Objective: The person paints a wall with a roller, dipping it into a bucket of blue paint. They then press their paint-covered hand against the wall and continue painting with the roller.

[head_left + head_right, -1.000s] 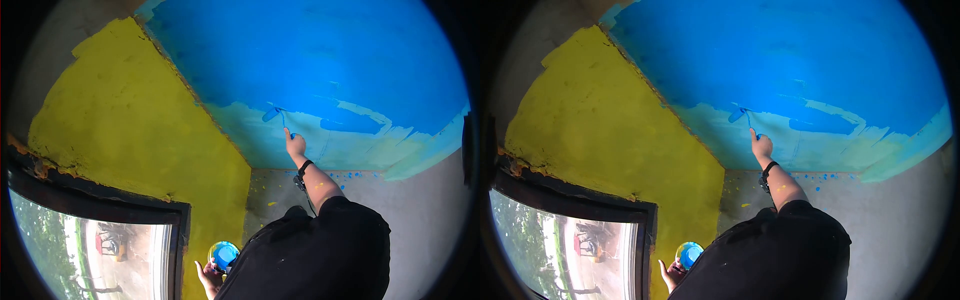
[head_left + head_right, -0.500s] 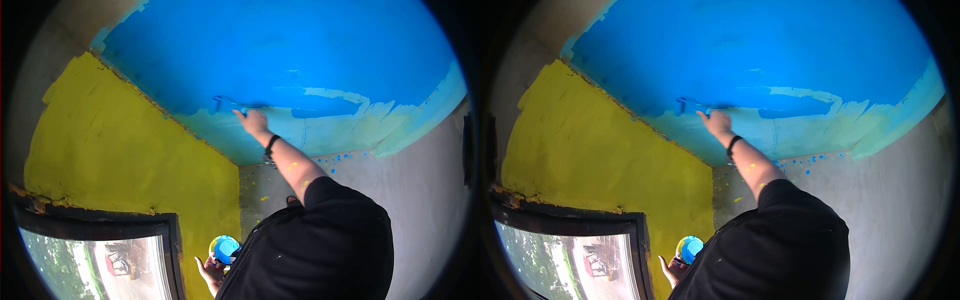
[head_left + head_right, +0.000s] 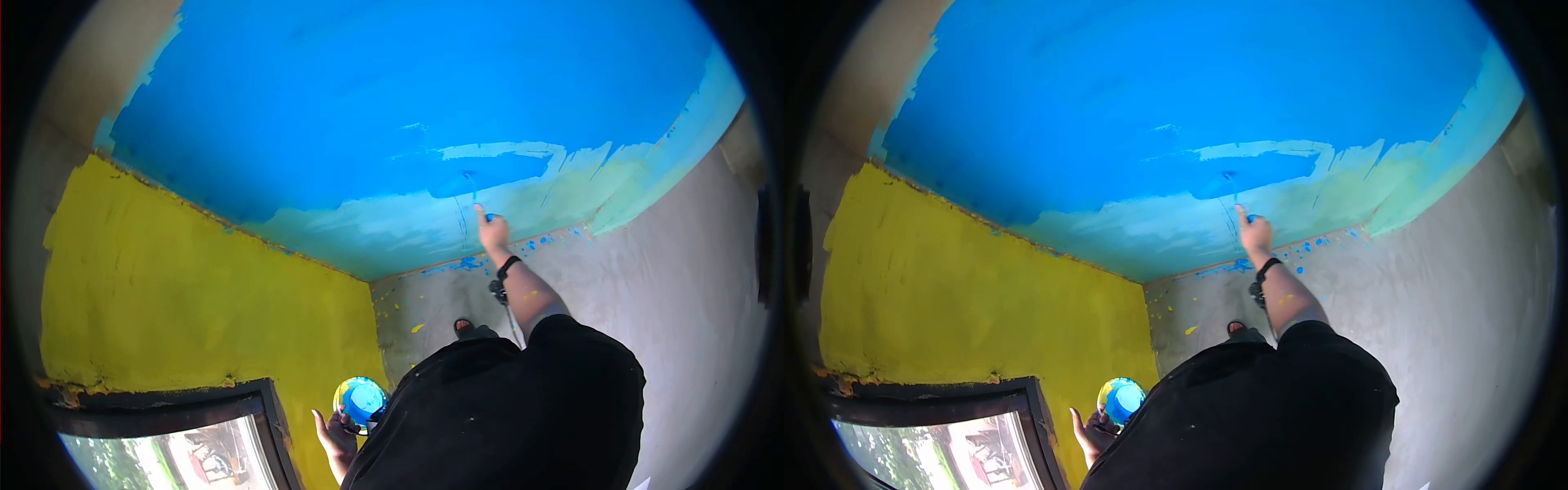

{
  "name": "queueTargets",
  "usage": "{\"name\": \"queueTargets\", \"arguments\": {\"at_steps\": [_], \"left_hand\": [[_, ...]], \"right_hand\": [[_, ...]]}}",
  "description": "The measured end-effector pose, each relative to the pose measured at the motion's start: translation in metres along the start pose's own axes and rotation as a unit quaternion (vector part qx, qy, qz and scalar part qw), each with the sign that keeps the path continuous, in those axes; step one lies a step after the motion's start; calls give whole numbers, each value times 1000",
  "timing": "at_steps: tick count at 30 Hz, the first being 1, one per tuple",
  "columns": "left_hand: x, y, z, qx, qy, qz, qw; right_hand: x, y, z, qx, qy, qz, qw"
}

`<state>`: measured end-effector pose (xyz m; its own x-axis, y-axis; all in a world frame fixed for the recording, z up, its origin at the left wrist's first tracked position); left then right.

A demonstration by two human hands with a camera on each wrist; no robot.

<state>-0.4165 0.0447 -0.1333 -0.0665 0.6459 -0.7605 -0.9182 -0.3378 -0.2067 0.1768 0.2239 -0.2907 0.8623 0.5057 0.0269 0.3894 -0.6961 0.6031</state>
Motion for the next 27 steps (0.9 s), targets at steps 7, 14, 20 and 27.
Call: {"name": "queueTargets", "arguments": {"at_steps": [7, 14, 20, 27], "left_hand": [[0, -25, 14, 26, -22, -32, 999], [0, -22, 11, 30, -34, -66, 997], [-7, -7, 15, 7, -41, -43, 998], [-4, 32, 6, -28, -46, -1, 999]], "right_hand": [[-13, -13, -164, 411, 109, 22, 905], [15, 26, -215, 360, 152, -75, 917], [-20, -44, -94, 194, 73, -98, 973], [-36, -38, -81, 105, 10, -124, 987]]}}
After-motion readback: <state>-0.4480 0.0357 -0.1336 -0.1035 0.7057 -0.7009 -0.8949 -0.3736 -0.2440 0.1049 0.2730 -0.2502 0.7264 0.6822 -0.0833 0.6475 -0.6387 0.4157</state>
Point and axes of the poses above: each hand's wrist, its own x-axis towards the middle knuckle, its own y-axis out of the back of the hand, z = x × y, the point moved 2 cm from there along x, towards the middle knuckle, and after that the axes turned 1 degree about z, right-handed, at the moved point
